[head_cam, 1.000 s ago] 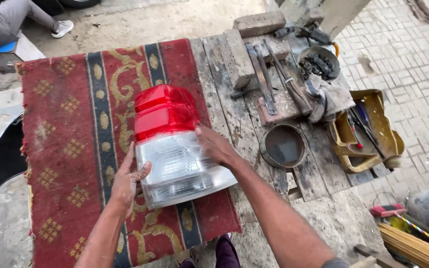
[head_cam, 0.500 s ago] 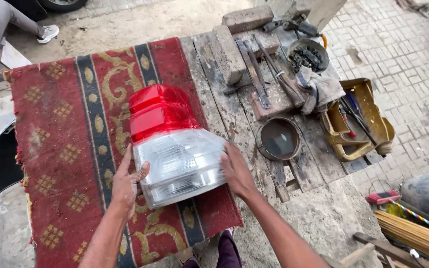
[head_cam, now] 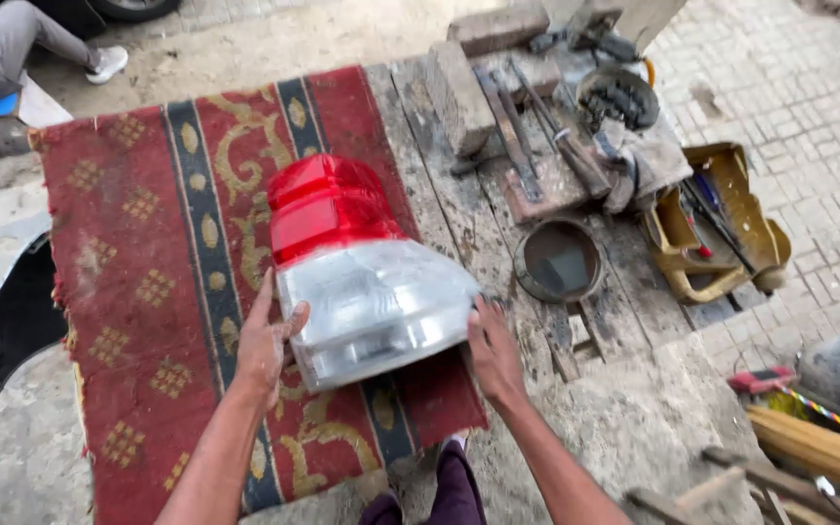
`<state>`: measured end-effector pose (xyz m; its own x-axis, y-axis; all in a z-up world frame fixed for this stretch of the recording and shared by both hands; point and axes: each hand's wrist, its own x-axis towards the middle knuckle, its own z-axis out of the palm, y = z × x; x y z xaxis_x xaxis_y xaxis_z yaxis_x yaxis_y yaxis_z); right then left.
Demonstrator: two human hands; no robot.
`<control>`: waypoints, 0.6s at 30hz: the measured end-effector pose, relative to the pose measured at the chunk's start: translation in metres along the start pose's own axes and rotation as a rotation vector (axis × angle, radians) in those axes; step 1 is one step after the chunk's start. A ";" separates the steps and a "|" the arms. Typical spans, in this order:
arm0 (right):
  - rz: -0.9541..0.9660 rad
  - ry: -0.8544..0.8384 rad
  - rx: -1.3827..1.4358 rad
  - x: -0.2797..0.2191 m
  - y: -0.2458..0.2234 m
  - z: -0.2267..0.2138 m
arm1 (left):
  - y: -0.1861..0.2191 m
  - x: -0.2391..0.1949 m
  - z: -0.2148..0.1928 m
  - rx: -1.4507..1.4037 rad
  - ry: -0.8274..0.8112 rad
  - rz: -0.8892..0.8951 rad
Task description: The person sands a red and clear car taillight using a black sanding block. They hold the taillight with one hand and rub the sanding block over the clear and red plastic surfaces, turning the object to reach different areas.
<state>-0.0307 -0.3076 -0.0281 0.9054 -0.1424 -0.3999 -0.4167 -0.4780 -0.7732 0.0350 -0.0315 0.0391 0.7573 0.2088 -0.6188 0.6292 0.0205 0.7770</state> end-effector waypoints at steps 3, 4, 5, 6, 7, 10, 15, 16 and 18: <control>-0.143 -0.046 0.019 -0.033 -0.089 0.020 | -0.015 0.012 -0.005 -0.014 0.005 -0.061; -0.149 -0.037 0.019 -0.033 -0.080 0.015 | -0.006 0.007 -0.001 -0.016 -0.001 -0.051; -0.161 -0.027 -0.003 -0.036 -0.070 0.014 | 0.001 0.000 0.001 -0.017 -0.007 -0.082; -0.173 -0.018 -0.026 -0.038 -0.060 0.013 | 0.007 -0.006 0.003 -0.019 -0.013 -0.113; -0.174 -0.017 -0.024 -0.024 -0.037 0.011 | -0.010 0.010 -0.002 -0.018 -0.013 -0.111; 0.071 0.031 -0.014 -0.003 -0.008 0.013 | -0.040 0.033 -0.004 -0.123 -0.054 -0.086; -0.090 0.007 -0.148 -0.043 -0.021 0.049 | -0.021 -0.001 0.002 -0.082 -0.077 -0.123; -0.095 0.011 -0.147 -0.029 -0.018 0.035 | -0.027 0.010 0.003 -0.083 -0.078 -0.117; 0.038 0.052 -0.045 -0.010 -0.011 0.013 | -0.044 0.025 -0.002 -0.227 -0.053 -0.137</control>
<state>-0.0361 -0.2891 -0.0218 0.8923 -0.2058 -0.4017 -0.4482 -0.5094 -0.7346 0.0262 -0.0254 -0.0108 0.6797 0.1378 -0.7204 0.6754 0.2655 0.6880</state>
